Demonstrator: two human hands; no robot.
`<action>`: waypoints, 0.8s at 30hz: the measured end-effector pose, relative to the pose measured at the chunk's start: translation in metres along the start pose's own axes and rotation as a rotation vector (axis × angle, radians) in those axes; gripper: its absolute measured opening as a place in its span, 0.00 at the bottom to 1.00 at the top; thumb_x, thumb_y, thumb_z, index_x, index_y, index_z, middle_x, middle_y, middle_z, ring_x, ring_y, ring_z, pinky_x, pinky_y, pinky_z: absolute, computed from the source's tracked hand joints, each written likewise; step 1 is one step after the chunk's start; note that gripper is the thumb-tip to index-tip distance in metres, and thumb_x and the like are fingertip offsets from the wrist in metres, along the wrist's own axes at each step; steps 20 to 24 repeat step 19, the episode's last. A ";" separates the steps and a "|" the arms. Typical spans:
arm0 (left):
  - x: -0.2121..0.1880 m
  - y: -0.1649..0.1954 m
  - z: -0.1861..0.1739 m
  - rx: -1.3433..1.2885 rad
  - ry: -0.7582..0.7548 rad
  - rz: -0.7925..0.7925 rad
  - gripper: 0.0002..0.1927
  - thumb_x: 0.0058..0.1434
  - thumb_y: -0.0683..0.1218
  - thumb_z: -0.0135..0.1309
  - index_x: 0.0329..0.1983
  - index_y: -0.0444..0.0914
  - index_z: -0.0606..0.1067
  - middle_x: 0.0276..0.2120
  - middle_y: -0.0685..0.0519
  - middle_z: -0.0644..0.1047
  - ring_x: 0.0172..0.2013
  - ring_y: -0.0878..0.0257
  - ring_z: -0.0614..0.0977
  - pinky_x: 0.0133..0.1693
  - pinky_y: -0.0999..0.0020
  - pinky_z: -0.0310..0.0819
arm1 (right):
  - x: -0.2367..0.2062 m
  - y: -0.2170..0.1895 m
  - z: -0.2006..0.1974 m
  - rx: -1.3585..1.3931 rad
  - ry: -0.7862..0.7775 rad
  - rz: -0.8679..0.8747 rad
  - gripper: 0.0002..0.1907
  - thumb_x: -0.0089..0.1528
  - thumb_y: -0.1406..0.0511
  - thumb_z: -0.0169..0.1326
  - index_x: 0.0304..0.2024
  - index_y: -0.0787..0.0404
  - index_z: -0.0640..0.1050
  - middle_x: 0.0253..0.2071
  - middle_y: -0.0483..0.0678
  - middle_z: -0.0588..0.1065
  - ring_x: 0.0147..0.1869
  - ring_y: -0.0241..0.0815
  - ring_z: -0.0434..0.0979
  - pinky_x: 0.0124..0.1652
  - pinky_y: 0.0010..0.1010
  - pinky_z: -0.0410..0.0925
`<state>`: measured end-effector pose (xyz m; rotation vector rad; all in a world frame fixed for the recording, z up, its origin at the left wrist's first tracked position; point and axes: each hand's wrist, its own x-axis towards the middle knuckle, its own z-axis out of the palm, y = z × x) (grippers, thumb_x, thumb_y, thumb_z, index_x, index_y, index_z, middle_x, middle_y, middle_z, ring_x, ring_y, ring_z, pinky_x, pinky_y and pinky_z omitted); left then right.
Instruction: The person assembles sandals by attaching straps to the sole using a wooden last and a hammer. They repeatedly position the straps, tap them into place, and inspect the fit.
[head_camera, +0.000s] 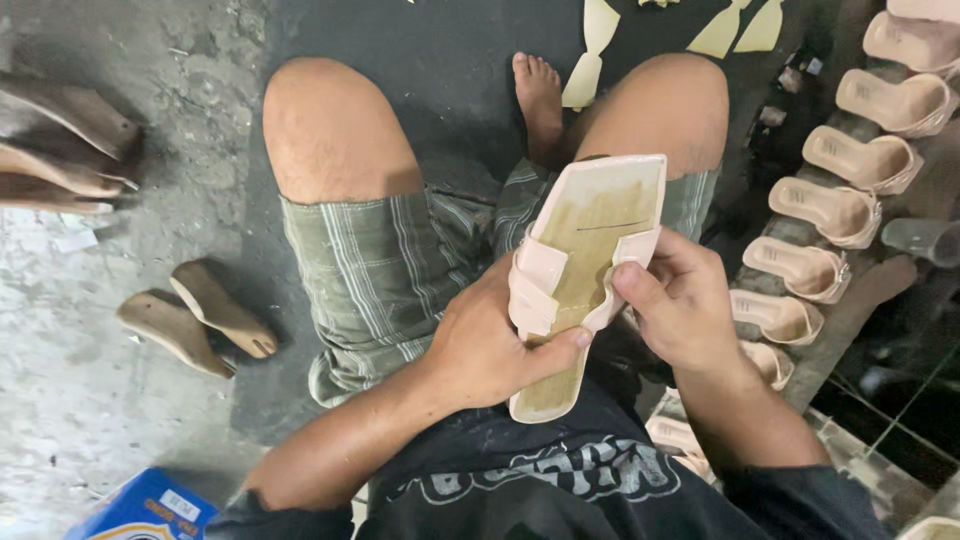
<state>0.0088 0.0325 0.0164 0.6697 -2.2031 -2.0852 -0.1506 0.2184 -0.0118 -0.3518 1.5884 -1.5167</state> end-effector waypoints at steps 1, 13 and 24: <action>0.000 -0.001 0.001 0.038 -0.004 0.026 0.37 0.54 0.55 0.64 0.65 0.37 0.69 0.54 0.44 0.78 0.54 0.48 0.82 0.53 0.59 0.77 | -0.001 0.001 0.003 -0.052 0.010 -0.011 0.21 0.68 0.64 0.59 0.58 0.74 0.75 0.53 0.52 0.79 0.55 0.39 0.77 0.56 0.31 0.71; -0.009 -0.009 0.008 0.050 -0.029 -0.002 0.32 0.56 0.52 0.65 0.61 0.36 0.71 0.51 0.45 0.80 0.51 0.52 0.85 0.51 0.61 0.79 | -0.002 0.010 0.013 0.023 -0.118 -0.062 0.26 0.65 0.66 0.63 0.62 0.70 0.72 0.55 0.48 0.77 0.59 0.37 0.77 0.59 0.31 0.71; -0.008 -0.032 -0.008 -0.048 -0.182 0.063 0.43 0.65 0.60 0.58 0.76 0.37 0.56 0.69 0.41 0.68 0.70 0.47 0.72 0.69 0.59 0.65 | 0.003 0.004 0.014 0.081 -0.141 -0.002 0.28 0.64 0.66 0.63 0.64 0.71 0.71 0.56 0.50 0.77 0.60 0.39 0.77 0.60 0.33 0.71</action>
